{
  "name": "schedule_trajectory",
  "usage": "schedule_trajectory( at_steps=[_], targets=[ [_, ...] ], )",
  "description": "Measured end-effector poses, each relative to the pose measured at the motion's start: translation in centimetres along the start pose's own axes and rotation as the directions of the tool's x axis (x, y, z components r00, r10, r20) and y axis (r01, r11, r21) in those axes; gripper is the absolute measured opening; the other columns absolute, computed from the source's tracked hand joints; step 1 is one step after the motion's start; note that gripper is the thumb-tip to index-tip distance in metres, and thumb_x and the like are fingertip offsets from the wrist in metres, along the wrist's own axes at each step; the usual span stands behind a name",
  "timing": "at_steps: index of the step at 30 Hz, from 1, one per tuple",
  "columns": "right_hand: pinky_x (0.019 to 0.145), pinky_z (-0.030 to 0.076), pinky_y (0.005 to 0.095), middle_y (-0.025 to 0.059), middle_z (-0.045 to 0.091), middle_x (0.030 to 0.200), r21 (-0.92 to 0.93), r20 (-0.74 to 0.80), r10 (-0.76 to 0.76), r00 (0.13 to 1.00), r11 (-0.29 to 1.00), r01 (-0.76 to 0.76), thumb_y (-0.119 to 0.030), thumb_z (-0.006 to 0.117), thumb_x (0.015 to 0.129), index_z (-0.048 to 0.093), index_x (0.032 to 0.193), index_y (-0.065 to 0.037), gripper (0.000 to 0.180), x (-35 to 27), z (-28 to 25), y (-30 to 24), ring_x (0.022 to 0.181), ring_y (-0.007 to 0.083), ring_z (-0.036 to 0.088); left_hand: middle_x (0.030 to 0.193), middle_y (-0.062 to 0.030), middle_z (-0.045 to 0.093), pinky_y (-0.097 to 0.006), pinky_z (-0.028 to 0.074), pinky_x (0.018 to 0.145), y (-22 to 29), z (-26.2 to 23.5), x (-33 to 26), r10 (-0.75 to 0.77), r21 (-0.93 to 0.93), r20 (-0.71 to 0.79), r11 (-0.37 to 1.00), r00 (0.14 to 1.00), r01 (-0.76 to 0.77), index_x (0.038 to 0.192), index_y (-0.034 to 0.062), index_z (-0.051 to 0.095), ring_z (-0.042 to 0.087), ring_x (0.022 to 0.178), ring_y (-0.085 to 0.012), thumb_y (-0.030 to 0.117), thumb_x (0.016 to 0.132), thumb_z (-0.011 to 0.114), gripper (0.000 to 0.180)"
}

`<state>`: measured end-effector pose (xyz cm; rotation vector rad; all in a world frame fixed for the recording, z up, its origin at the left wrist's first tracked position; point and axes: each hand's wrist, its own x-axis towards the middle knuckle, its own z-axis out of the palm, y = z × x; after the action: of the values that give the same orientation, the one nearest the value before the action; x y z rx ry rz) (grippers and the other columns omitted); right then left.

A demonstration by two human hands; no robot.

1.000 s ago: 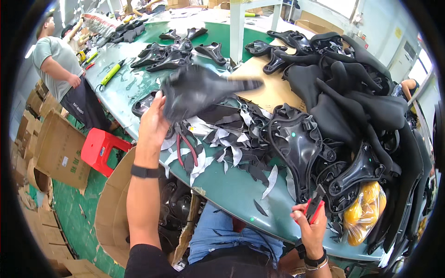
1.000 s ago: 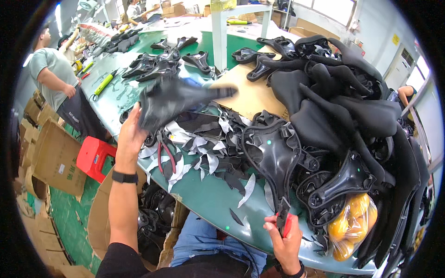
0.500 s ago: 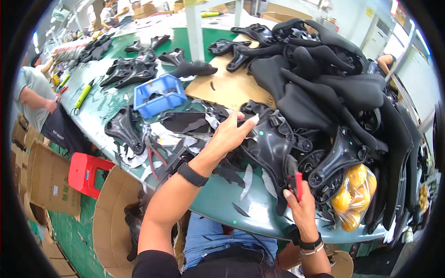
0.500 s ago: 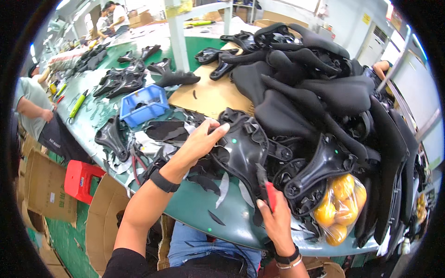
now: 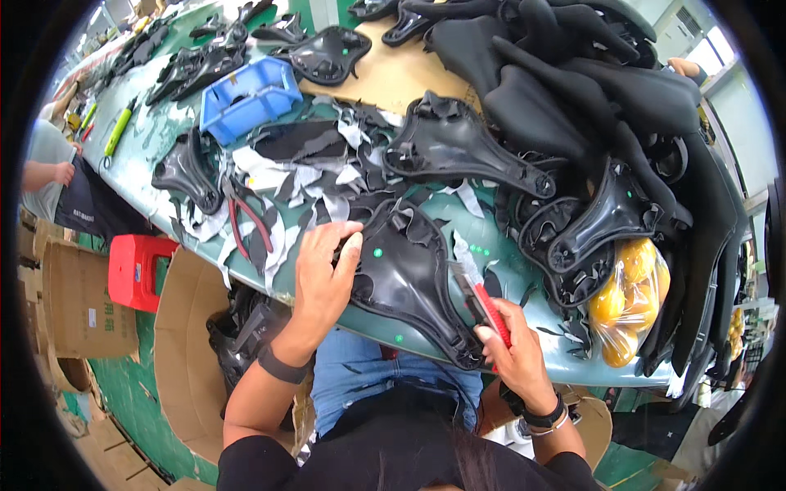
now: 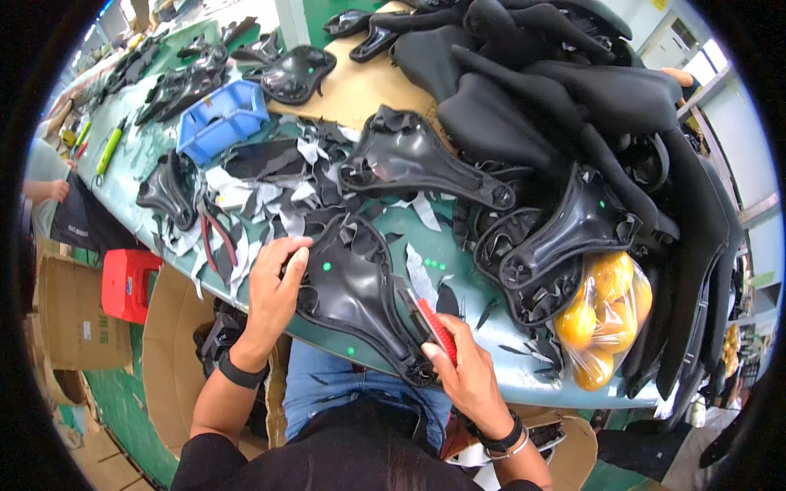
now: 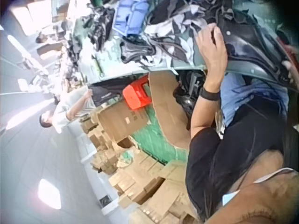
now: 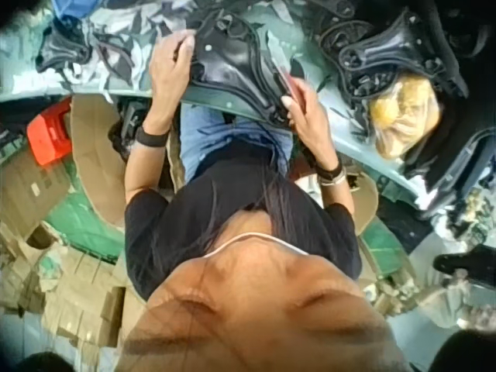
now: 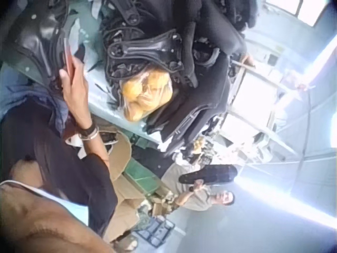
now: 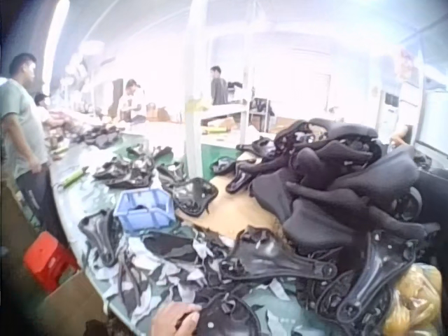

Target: Trimming excess material from bicycle saddles using a utility knife in a manufacturing facility.

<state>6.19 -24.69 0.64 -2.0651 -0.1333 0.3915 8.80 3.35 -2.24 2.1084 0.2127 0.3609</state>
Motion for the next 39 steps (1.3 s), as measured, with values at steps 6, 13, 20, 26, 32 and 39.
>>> schedule_trajectory(
  at_steps=[6, 13, 20, 26, 32, 39],
  targets=[
    [0.056, 0.049, 0.0406, 0.0134, 0.062, 0.084, -0.45, 0.034, -0.382, 0.924, 0.819, 0.355, -0.01, 0.063, 0.088, 0.051, 0.134, -0.009, 0.048, -1.6, -0.2, -1.2, 0.066, 0.0319, 0.061, 0.126, -0.006, 0.054, -0.056, 0.028, 0.102, 0.8, -1.5, -2.5, 0.385, 0.259, 0.376, 0.829, 0.843, -0.495, 0.101, 0.0188, 0.07, 0.042, 0.127, -0.0302, 0.049, 0.063, 0.079, 0.049],
    [0.049, 0.045, 0.0445, 0.0141, 0.053, 0.077, -0.663, 0.167, -0.219, 0.961, 0.697, 0.274, -0.008, 0.059, 0.086, 0.046, 0.139, -0.013, 0.055, -2.1, 1.2, -1.9, 0.057, 0.0318, 0.058, 0.122, -0.0042, 0.056, -0.051, 0.029, 0.104, 0.2, -1.0, -2.8, 0.407, 0.254, 0.312, 0.835, 0.859, -0.488, 0.101, 0.0184, 0.071, 0.045, 0.123, -0.0301, 0.044, 0.057, 0.083, 0.052],
    [0.051, 0.045, 0.049, 0.0167, 0.056, 0.072, -0.749, 0.271, -0.019, 0.962, 0.623, 0.224, -0.013, 0.059, 0.087, 0.045, 0.139, -0.014, 0.054, -5.4, -1.3, -4.0, 0.057, 0.0371, 0.059, 0.117, -0.0024, 0.058, -0.047, 0.032, 0.1, 0.5, -1.1, -2.6, 0.404, 0.238, 0.289, 0.848, 0.868, -0.474, 0.096, 0.0163, 0.072, 0.047, 0.119, -0.0289, 0.043, 0.057, 0.083, 0.049],
    [0.049, 0.046, 0.0407, 0.0114, 0.056, 0.072, -0.529, 0.081, -0.399, 0.913, 0.76, 0.379, -0.008, 0.065, 0.084, 0.05, 0.136, -0.012, 0.054, -2.8, -0.5, -2.7, 0.059, 0.0318, 0.059, 0.117, -0.0015, 0.059, -0.045, 0.034, 0.098, 0.4, -1.2, -2.1, 0.402, 0.226, 0.317, 0.848, 0.859, -0.48, 0.104, 0.0126, 0.064, 0.05, 0.116, -0.0256, 0.041, 0.056, 0.083, 0.059],
    [0.047, 0.046, 0.0397, 0.0098, 0.053, 0.075, -0.515, 0.307, -0.356, 0.882, 0.718, 0.469, -0.006, 0.063, 0.084, 0.046, 0.14, -0.017, 0.06, -1.3, 1.6, -2.7, 0.056, 0.0281, 0.058, 0.118, -0.0007, 0.06, -0.044, 0.035, 0.098, -0.1, -1.3, -2.0, 0.42, 0.197, 0.323, 0.847, 0.848, -0.494, 0.099, 0.0108, 0.064, 0.05, 0.116, -0.0253, 0.037, 0.053, 0.086, 0.057],
    [0.044, 0.044, 0.0426, 0.0142, 0.049, 0.074, -0.615, 0.492, -0.256, 0.832, 0.574, 0.54, -0.003, 0.056, 0.08, 0.039, 0.143, -0.024, 0.069, -1.6, -0.8, -2.0, 0.05, 0.0316, 0.054, 0.116, 0.0, 0.061, -0.042, 0.035, 0.097, 0.0, -1.6, -1.9, 0.389, 0.201, 0.332, 0.861, 0.859, -0.467, 0.097, 0.0104, 0.065, 0.052, 0.115, -0.0249, 0.036, 0.052, 0.086, 0.056]
  ],
)
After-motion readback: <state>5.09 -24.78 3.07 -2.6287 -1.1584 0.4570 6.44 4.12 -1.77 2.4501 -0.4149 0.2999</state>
